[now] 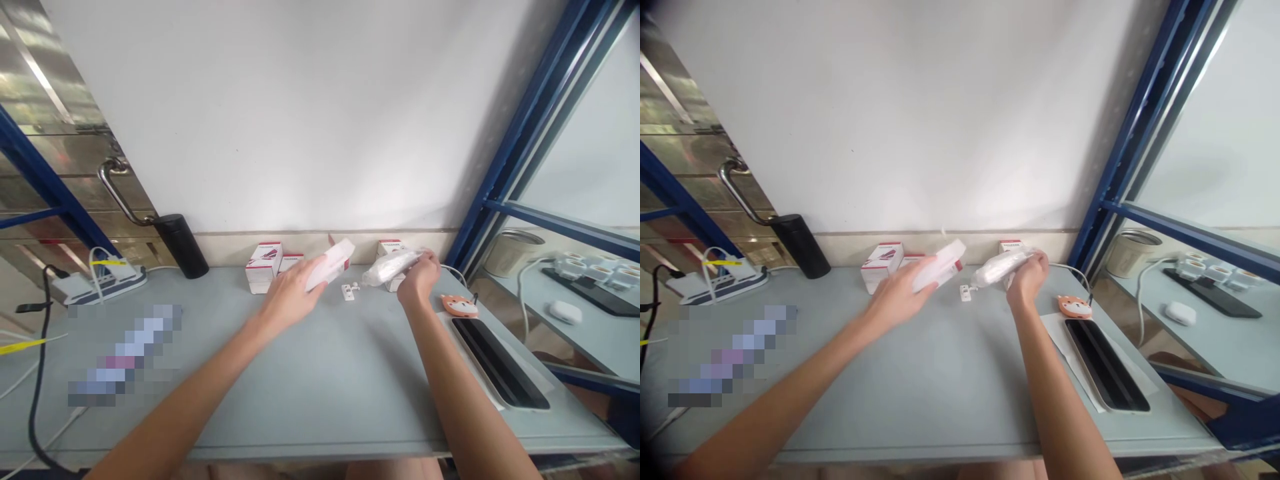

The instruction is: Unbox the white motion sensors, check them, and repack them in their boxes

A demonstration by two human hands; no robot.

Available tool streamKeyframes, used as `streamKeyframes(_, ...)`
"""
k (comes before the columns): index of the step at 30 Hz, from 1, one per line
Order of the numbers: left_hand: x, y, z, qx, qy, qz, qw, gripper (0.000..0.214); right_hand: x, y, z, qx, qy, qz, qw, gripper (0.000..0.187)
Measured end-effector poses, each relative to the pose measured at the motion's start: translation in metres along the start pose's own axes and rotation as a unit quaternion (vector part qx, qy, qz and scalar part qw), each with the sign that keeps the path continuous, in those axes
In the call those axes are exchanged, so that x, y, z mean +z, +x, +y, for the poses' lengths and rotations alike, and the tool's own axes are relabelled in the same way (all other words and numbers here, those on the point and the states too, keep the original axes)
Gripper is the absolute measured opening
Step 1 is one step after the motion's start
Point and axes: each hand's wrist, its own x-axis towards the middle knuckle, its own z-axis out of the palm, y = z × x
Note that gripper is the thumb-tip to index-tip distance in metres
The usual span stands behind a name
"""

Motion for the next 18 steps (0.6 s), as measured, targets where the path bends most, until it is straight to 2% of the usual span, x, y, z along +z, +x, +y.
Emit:
streamKeyframes(3, 0.008, 0.049, -0.004, 0.074, -0.008, -0.073, 0.995, 0.051, 0.003, 0.001, -0.003, 0.028, 0.052, 0.048, 0.997, 0.025)
streamKeyframes(5, 0.023, 0.074, -0.009, 0.108, -0.011, -0.09, 0.99, 0.045, 0.003, 0.002, -0.005, 0.039, 0.075, 0.063, 0.994, 0.025)
streamKeyframes(7, 0.039, 0.088, -0.014, 0.124, -0.024, -0.099, 0.987, 0.044, 0.003, 0.003, -0.006, 0.042, 0.087, 0.071, 0.993, 0.024)
streamKeyframes(11, 0.059, 0.089, -0.026, 0.122, -0.03, -0.088, 0.988, 0.046, 0.002, 0.001, -0.004, 0.04, 0.087, 0.079, 0.992, 0.022)
streamKeyframes(18, 0.06, 0.083, -0.042, 0.127, -0.016, -0.102, 0.986, 0.044, -0.001, -0.003, 0.003, 0.045, 0.056, 0.069, 0.995, 0.019)
